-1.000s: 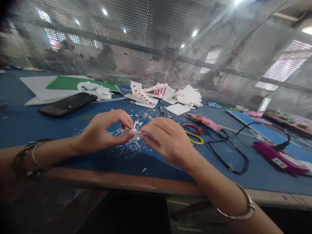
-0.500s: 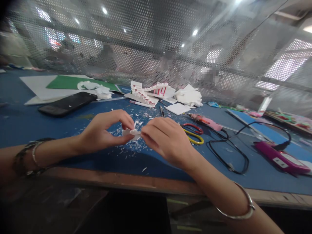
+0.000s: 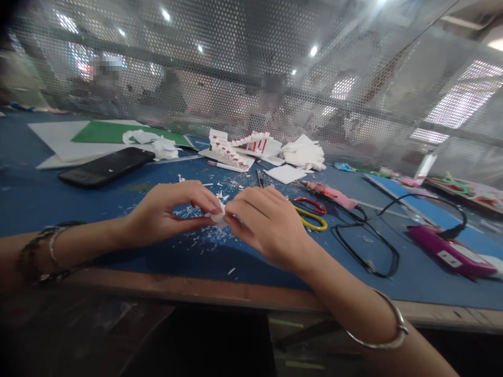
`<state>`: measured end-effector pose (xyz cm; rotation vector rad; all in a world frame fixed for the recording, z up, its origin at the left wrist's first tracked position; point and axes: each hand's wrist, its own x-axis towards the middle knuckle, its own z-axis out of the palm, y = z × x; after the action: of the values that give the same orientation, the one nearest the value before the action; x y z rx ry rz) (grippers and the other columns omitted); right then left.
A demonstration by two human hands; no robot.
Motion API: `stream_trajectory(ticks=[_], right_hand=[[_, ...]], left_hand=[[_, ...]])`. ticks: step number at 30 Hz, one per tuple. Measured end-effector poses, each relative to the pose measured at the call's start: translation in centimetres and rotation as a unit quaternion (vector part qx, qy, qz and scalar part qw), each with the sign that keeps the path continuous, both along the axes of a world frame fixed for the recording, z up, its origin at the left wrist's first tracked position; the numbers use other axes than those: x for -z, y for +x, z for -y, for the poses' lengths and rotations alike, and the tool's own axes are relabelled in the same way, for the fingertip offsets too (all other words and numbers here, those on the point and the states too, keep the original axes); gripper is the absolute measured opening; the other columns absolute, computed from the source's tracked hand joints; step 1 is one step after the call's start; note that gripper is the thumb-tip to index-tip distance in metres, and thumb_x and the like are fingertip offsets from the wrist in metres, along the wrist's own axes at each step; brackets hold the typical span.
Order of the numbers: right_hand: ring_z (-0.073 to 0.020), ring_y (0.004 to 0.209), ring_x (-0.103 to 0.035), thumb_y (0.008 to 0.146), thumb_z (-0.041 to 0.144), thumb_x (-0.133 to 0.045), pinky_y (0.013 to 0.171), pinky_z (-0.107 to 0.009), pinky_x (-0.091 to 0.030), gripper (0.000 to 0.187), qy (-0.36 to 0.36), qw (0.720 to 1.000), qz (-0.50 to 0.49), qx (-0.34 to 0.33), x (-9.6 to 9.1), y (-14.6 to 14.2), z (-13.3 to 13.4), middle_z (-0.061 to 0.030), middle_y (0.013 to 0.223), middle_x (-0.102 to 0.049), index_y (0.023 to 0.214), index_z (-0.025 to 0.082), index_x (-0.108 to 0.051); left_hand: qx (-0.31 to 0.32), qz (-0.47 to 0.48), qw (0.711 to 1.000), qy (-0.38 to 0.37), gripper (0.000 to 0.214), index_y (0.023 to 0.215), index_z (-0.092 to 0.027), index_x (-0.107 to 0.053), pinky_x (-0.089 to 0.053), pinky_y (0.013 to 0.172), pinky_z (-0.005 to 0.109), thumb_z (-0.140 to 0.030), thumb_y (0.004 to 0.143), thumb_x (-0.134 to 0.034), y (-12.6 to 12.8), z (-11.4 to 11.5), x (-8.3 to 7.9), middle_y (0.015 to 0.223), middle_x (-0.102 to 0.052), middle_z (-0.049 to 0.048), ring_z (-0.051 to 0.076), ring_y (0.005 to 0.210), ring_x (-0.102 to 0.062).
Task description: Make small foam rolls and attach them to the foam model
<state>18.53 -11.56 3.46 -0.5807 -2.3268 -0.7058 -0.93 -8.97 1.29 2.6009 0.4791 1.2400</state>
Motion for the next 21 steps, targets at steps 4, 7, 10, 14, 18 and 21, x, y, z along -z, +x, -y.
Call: stream_trajectory(ticks=[4,7,10,14,18,21], right_hand=[[-0.0105,0.061,-0.053,0.080,0.016,-0.050,0.056,-0.024,-0.040,0.008,0.003,1.000,-0.003,-0.007,0.00,0.04,0.02,-0.0011,0.067,-0.060,0.073,0.017,-0.054],[-0.0102,0.061,-0.052,0.081,0.018,-0.049,0.055,-0.023,-0.040,0.008,0.005,1.000,-0.003,-0.007,0.03,0.04,0.08,-0.0007,0.067,-0.060,0.074,0.018,-0.054],[-0.0102,0.061,-0.053,0.081,0.017,-0.049,0.055,-0.024,-0.040,0.008,0.005,1.000,-0.006,-0.010,0.03,-0.02,0.12,-0.0006,0.067,-0.060,0.075,0.018,-0.054],[-0.0101,0.061,-0.053,0.081,0.018,-0.050,0.055,-0.023,-0.040,0.008,-0.008,1.000,-0.012,-0.019,0.02,-0.01,0.07,-0.0006,0.066,-0.060,0.073,0.018,-0.053],[-0.0106,0.062,-0.053,0.081,0.019,-0.051,0.056,-0.024,-0.040,0.009,-0.017,0.999,-0.017,-0.024,0.07,0.09,0.04,-0.0011,0.066,-0.060,0.072,0.017,-0.054],[-0.0110,0.062,-0.052,0.080,0.020,-0.052,0.055,-0.024,-0.039,0.011,-0.013,0.999,-0.019,-0.025,0.09,0.09,0.05,-0.0016,0.065,-0.059,0.070,0.017,-0.054]], left_hand=[[0.010,-0.006,1.000,-0.003,0.006,0.081,-0.017,-0.057,-0.047,0.071,0.024,-0.014,0.076,-0.057,-0.10,-0.18,-0.06,0.082,-0.065,0.0027,0.011,0.075,-0.059],[0.015,-0.004,1.000,-0.010,0.007,0.081,-0.019,-0.057,-0.047,0.072,0.025,-0.014,0.076,-0.057,-0.12,-0.35,-0.02,0.083,-0.066,0.0025,0.012,0.076,-0.059],[0.020,0.002,1.000,-0.018,0.007,0.080,-0.019,-0.057,-0.048,0.072,0.026,-0.015,0.076,-0.056,-0.11,-0.43,0.02,0.084,-0.066,0.0026,0.012,0.077,-0.060],[0.029,0.011,0.999,-0.017,0.008,0.080,-0.019,-0.057,-0.048,0.072,0.025,-0.013,0.075,-0.058,-0.10,-0.35,0.02,0.085,-0.067,0.0023,0.012,0.078,-0.060],[0.032,0.017,0.999,-0.007,0.009,0.079,-0.018,-0.057,-0.048,0.071,0.023,-0.011,0.073,-0.059,-0.10,-0.15,-0.07,0.083,-0.067,0.0025,0.011,0.078,-0.060],[0.026,0.015,0.999,-0.014,0.009,0.078,-0.018,-0.057,-0.049,0.070,0.023,-0.011,0.073,-0.060,-0.07,-0.05,-0.17,0.082,-0.067,0.0022,0.011,0.078,-0.061]])
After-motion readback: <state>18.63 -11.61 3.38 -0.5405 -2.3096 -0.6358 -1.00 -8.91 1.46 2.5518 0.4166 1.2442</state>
